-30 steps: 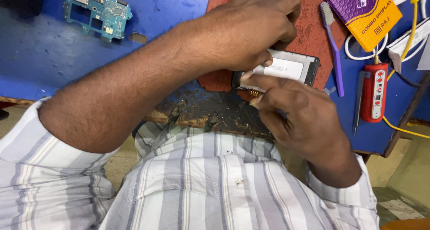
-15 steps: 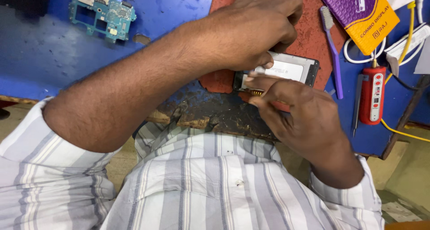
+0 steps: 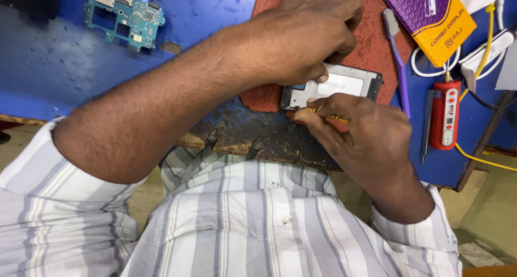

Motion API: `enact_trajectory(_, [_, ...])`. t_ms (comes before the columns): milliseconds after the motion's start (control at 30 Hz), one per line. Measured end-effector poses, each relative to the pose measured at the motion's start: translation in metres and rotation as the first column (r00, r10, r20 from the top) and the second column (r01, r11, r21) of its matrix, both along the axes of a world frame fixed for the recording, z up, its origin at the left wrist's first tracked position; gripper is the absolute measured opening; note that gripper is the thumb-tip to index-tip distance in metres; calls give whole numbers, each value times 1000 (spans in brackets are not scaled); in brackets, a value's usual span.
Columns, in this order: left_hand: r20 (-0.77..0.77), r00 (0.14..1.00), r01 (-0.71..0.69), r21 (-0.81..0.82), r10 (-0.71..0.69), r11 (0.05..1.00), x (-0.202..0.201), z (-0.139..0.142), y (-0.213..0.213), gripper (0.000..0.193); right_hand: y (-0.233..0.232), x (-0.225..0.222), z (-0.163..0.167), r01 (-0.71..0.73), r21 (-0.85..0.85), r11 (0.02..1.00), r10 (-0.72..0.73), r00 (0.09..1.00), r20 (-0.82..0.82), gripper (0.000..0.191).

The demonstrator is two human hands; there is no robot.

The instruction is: The person uses a screwdriver to fasten screws into the back frame of a smartphone. After securing the screws, the person picks up a display module and aligns it with the phone frame, then closes the device to complete the assembly.

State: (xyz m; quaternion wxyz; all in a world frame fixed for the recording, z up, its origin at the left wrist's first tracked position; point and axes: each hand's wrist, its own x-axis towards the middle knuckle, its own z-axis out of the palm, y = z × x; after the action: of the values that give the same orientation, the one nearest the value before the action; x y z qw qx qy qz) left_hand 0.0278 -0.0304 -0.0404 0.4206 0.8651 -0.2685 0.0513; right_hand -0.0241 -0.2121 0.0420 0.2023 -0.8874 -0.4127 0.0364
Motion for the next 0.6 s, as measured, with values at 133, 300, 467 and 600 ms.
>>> enact_trajectory(133, [23, 1000, 20, 26, -20, 999, 1, 0, 1, 23, 4, 3, 8, -168, 185, 968, 204, 959, -196, 20])
enact_trajectory(300, [69, 998, 7, 29, -9, 1000, 0, -1, 1, 25, 2, -2, 1, -31, 20, 999, 31, 999, -19, 31])
enact_trajectory(467, [37, 999, 12, 21, -13, 1000, 0, -1, 1, 20, -8, 1, -2, -139, 174, 975, 170, 970, -176, 27])
enact_trajectory(600, [61, 998, 29, 39, -32, 999, 1, -1, 2, 23, -8, -3, -9, -28, 46, 999, 28, 1000, 10, 40])
